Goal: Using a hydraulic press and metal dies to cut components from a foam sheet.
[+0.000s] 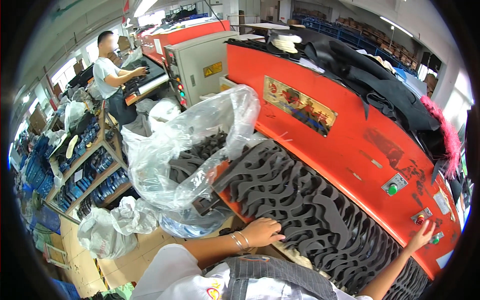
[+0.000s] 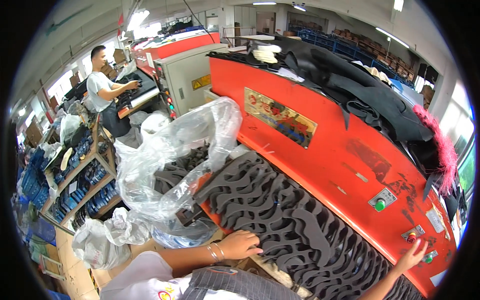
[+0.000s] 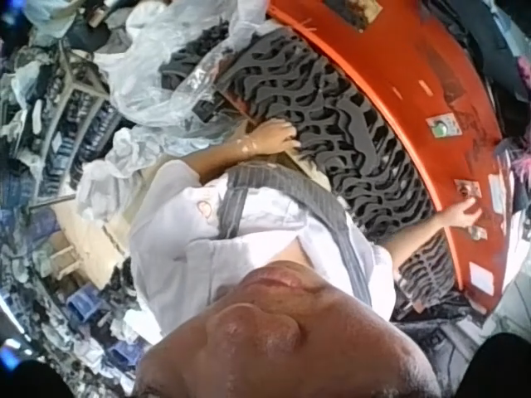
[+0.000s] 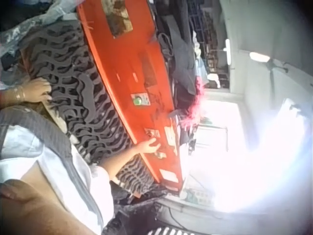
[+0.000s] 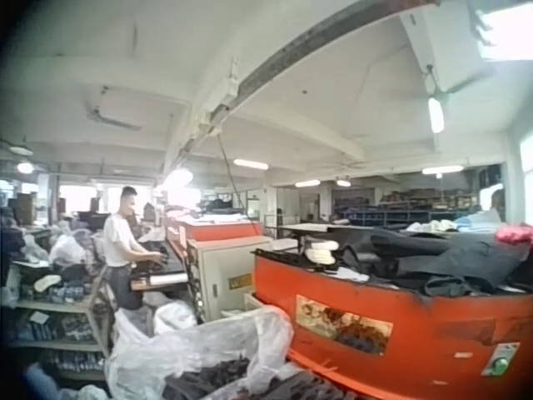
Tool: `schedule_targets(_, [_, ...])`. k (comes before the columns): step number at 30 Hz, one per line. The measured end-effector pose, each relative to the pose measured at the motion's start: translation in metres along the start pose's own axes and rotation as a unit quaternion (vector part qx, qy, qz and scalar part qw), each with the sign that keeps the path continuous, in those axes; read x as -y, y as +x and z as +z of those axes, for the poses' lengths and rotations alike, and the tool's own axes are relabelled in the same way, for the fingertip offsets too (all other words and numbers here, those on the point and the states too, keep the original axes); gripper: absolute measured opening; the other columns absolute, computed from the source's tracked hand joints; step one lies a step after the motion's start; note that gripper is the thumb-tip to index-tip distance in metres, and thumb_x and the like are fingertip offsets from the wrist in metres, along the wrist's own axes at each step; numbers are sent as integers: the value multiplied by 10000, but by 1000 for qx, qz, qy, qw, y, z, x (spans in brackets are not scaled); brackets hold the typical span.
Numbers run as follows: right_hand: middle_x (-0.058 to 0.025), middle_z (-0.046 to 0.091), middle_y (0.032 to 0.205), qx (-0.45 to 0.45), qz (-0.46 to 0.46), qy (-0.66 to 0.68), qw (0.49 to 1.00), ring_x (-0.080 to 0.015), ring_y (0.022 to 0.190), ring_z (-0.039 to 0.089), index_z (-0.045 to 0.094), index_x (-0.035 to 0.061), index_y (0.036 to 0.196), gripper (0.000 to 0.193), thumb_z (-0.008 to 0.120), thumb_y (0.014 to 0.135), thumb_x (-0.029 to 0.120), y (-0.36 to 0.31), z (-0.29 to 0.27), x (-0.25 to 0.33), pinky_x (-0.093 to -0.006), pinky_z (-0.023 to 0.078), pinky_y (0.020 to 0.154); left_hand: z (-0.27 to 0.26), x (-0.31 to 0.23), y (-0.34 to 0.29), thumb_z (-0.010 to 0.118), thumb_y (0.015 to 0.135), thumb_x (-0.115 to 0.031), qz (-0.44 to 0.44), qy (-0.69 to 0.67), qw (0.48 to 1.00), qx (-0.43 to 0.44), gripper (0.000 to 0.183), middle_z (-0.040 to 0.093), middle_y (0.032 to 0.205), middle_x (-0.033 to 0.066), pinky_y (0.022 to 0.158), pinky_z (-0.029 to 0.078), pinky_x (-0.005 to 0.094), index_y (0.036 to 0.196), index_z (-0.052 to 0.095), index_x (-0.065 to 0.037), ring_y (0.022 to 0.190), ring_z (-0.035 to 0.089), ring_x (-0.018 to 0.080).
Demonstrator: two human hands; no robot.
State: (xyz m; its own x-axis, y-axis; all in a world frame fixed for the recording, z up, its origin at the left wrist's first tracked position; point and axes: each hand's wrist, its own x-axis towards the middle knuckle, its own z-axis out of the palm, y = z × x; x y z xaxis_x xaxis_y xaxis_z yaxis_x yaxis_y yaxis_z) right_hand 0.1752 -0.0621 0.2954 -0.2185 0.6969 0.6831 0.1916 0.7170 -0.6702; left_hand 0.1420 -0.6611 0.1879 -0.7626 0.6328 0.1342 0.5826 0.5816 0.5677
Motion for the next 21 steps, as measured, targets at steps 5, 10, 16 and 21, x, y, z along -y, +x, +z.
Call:
schedule_targets(5, [-37,533,787,242,-55,130,960,-136,724,510,579,13,829,81,605,876,74,-215,-14,176,-275,430,659,12,21,-11,570,911,-379,73,-47,995,-46,328,583,901,102,833,433,403,940,596,-53,911,554,300])
schedule_targets(10, [-130,597,874,578,-295,-3,761,-330,886,563,614,12,839,393,816,652,293,-356,-25,274,-397,469,760,4,44,-29,574,903,-360,117,-46,990,-59,309,574,921,114,826,439,414,961,585,-57,908,546,318])
schedule_targets(16, [-109,600,881,469,-336,-188,795,-316,928,550,568,53,832,430,815,616,331,-439,15,271,-408,458,744,-3,76,-27,602,876,-332,106,-30,993,-51,278,579,918,121,830,444,437,913,572,-58,909,547,330])
schedule_targets(21, [-106,622,912,483,-272,-230,800,-299,980,548,596,51,856,504,845,571,383,-436,39,268,-385,478,805,-2,77,-3,627,845,-316,62,-20,997,-37,277,608,923,155,859,448,451,883,579,-46,940,565,353])
